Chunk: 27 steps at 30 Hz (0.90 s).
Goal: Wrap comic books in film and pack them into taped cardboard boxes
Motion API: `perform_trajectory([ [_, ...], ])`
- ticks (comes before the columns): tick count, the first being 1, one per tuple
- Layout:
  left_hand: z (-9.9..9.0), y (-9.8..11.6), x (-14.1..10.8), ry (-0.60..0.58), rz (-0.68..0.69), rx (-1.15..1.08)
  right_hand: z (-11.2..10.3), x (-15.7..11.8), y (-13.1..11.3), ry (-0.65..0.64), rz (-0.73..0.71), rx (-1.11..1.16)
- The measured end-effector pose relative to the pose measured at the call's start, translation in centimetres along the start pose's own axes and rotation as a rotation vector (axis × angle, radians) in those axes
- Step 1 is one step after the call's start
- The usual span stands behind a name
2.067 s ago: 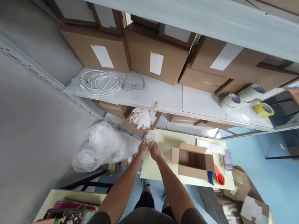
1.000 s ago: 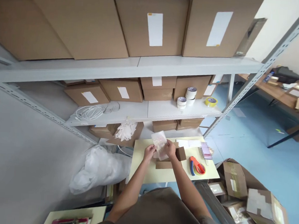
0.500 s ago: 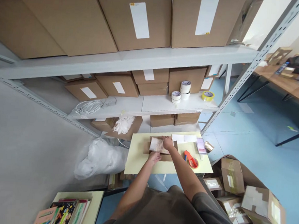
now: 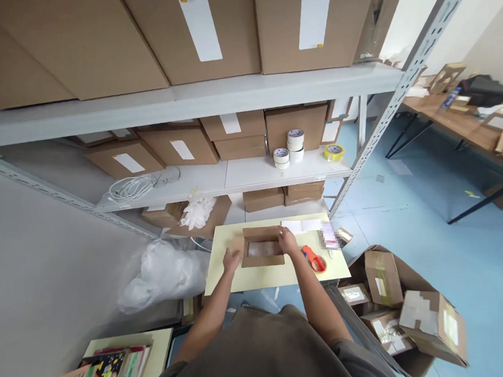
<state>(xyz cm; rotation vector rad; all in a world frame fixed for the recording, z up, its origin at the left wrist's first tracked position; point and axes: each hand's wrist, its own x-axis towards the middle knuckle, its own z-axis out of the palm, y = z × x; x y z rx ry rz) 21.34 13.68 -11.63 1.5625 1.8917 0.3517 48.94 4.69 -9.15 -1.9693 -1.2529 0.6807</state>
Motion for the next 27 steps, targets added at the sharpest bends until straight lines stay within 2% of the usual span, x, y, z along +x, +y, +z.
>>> perform_trajectory([
  [2, 0.7, -0.1, -0.6, -0.079, 0.095, -0.015, -0.8, -1.7, 2.2, 0.038, 0.099, 0.008],
  [4, 1.7, -0.3, -1.6, -0.213, 0.255, 0.005, -1.3, -3.4, 4.4, 0.084, 0.244, 0.025],
  [7, 3.3, -0.7, -3.2, -0.368, 0.459, 0.192, -1.3, -5.3, 6.3, 0.085, 0.362, 0.065],
  [9, 3.8, -1.0, -3.7, -0.377, 0.512, 0.343, -0.7, -5.9, 6.4, 0.041, 0.355, 0.071],
  [12, 3.7, -1.0, -3.1, -0.380, 0.543, 0.458, 0.6, -6.1, 5.3, -0.076, 0.251, 0.056],
  [15, 2.6, -0.6, -1.6, -0.425, 0.567, 0.448, 1.8, -5.7, 4.1, -0.232, 0.115, 0.039],
  [17, 1.8, -0.1, -0.6, -0.444, 0.524, 0.402, 2.3, -5.3, 3.7, -0.302, 0.055, 0.002],
  [19, 1.2, 0.4, 0.0, -0.402, 0.438, 0.350, 2.8, -4.9, 3.5, -0.299, 0.047, -0.034],
  [22, 1.3, 1.3, 0.1, -0.248, 0.348, 0.310, 3.6, -4.2, 3.2, -0.185, 0.135, -0.079],
  [25, 2.0, 2.3, -0.1, -0.127, 0.368, 0.393, 4.8, -3.7, 2.6, -0.060, 0.241, -0.137],
  [27, 2.3, 3.3, 0.1, -0.087, 0.407, 0.482, 5.4, -3.5, 2.2, -0.022, 0.304, -0.174],
])
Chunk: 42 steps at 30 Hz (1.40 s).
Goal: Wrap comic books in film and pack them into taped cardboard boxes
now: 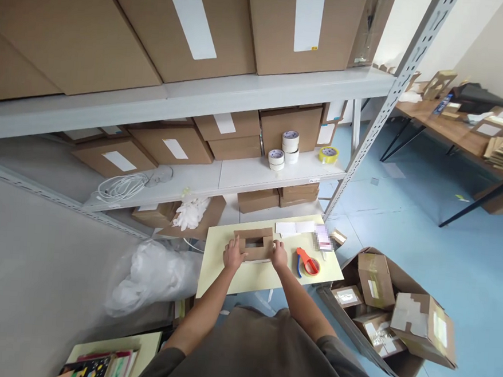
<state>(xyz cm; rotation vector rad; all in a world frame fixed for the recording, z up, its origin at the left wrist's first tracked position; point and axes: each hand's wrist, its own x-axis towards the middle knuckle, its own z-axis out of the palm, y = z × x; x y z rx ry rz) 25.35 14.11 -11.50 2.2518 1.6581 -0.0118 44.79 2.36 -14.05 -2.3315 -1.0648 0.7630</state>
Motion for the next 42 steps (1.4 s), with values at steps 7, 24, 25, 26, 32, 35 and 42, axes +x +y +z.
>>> perform_trajectory([
  [7, -1.8, 1.9, 3.1, -0.056, 0.295, 0.147, -0.3, 1.0, -0.6, -0.056, 0.067, -0.088],
  [24, 3.9, 0.6, 0.5, -0.252, 0.348, 0.237, -2.2, -0.1, 1.9, 0.048, -0.067, -0.123],
  [25, 4.0, 0.6, 0.7, -0.253, 0.357, 0.256, -2.7, -0.1, 2.8, 0.077, -0.073, -0.128],
  [26, 4.2, 0.6, 0.8, -0.261, 0.366, 0.268, -3.3, 0.0, 3.8, 0.102, -0.073, -0.134],
  [32, 5.6, 1.9, 1.0, -0.303, 0.406, 0.306, -6.7, 0.3, 10.7, 0.201, 0.006, -0.168],
  [35, 5.7, 2.5, 1.4, -0.341, 0.387, 0.357, -6.9, -0.2, 13.4, 0.161, 0.146, -0.176],
  [42, 5.6, 1.4, 2.2, -0.409, 0.414, 0.372, -2.8, -1.7, 14.8, -0.153, 0.246, -0.133],
])
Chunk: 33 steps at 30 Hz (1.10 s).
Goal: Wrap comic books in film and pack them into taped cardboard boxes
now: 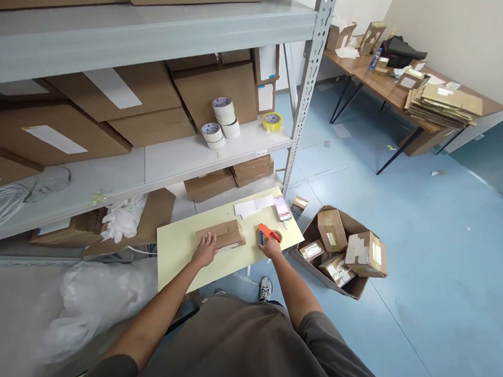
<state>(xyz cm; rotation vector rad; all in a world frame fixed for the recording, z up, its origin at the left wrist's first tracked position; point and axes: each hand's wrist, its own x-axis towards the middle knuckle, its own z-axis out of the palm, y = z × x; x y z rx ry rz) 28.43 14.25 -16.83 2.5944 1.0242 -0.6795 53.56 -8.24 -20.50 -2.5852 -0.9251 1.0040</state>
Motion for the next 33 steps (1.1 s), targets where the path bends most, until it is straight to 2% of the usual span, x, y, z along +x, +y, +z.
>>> perform_trajectory([
  [4, 0.4, -0.7, 0.4, -0.017, 0.035, -0.040, 1.9, 0.6, -1.0, 0.031, 0.131, -0.028],
  [6, 0.3, -0.9, 0.6, -0.049, 0.045, -0.059, 1.9, 0.9, -1.1, 0.014, 0.167, -0.001],
  [8, 0.2, -0.9, 0.6, -0.076, 0.050, -0.076, 1.5, 0.9, -0.9, -0.021, 0.143, 0.021],
  [12, 0.5, -0.6, 0.3, -0.052, 0.053, -0.085, -0.2, 0.6, -1.8, 0.018, -0.083, 0.130],
  [14, 0.8, -0.3, 0.0, -0.007, 0.059, -0.089, -1.1, 0.4, -3.5, 0.057, -0.222, 0.197],
  [17, 1.3, 0.0, -0.7, 0.060, 0.067, -0.097, -1.8, 0.0, -7.5, 0.070, -0.409, 0.269],
  [21, 1.7, -0.5, -1.8, 0.099, 0.073, -0.124, -1.2, -1.1, -12.7, -0.025, -0.575, 0.400],
  [24, 1.6, -1.5, -2.4, 0.086, 0.075, -0.190, 0.0, -1.7, -14.3, -0.095, -0.589, 0.423],
  [26, 1.3, -2.4, -2.7, 0.088, 0.094, -0.283, 0.7, -1.7, -14.1, -0.114, -0.576, 0.464],
  [28, 0.8, -3.1, -2.8, 0.136, 0.093, -0.507, 1.1, -1.5, -13.5, -0.130, -0.568, 0.546],
  [30, 0.0, -3.7, -2.9, 0.227, 0.054, -0.774, 1.2, -1.3, -12.9, -0.158, -0.572, 0.636],
  [33, -1.7, -3.7, -2.7, 0.384, 0.003, -1.005, 1.1, -1.3, -12.5, -0.205, -0.595, 0.706],
])
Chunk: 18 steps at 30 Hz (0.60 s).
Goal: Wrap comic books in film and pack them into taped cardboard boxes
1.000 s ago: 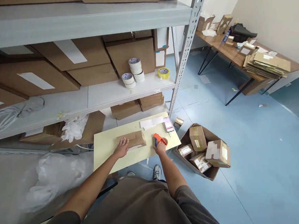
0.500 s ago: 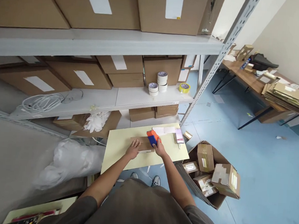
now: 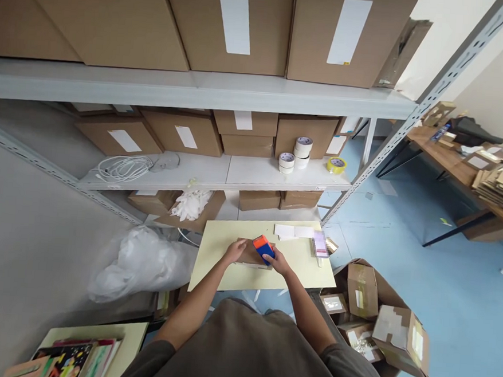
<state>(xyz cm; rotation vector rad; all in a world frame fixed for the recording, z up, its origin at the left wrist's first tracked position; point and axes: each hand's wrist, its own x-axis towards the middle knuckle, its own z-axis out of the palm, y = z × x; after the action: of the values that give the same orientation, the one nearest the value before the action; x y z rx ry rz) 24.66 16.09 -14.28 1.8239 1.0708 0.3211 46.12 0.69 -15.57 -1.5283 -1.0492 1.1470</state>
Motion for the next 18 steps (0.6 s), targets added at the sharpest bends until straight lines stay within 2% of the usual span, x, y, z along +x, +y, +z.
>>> perform_trajectory([
  [3, -0.3, 2.1, 0.9, 0.028, 0.042, -0.237, -0.1, 0.0, -0.1, -0.012, -0.026, 0.017],
  [6, -0.5, 4.1, 1.6, -0.059, 0.073, -0.402, 0.0, 0.1, -0.1, -0.021, -0.024, 0.016],
  [8, -0.6, 4.8, 2.0, -0.087, 0.079, -0.414, 0.0, 0.2, 0.0, -0.028, -0.019, 0.017],
  [11, -0.9, 5.0, 2.4, -0.068, 0.073, -0.390, -0.1, 0.1, -0.3, -0.046, -0.030, 0.009],
  [18, -0.9, 4.5, 2.5, 0.071, 0.026, -0.278, -0.5, -0.1, -2.9, -0.059, -0.062, -0.139],
])
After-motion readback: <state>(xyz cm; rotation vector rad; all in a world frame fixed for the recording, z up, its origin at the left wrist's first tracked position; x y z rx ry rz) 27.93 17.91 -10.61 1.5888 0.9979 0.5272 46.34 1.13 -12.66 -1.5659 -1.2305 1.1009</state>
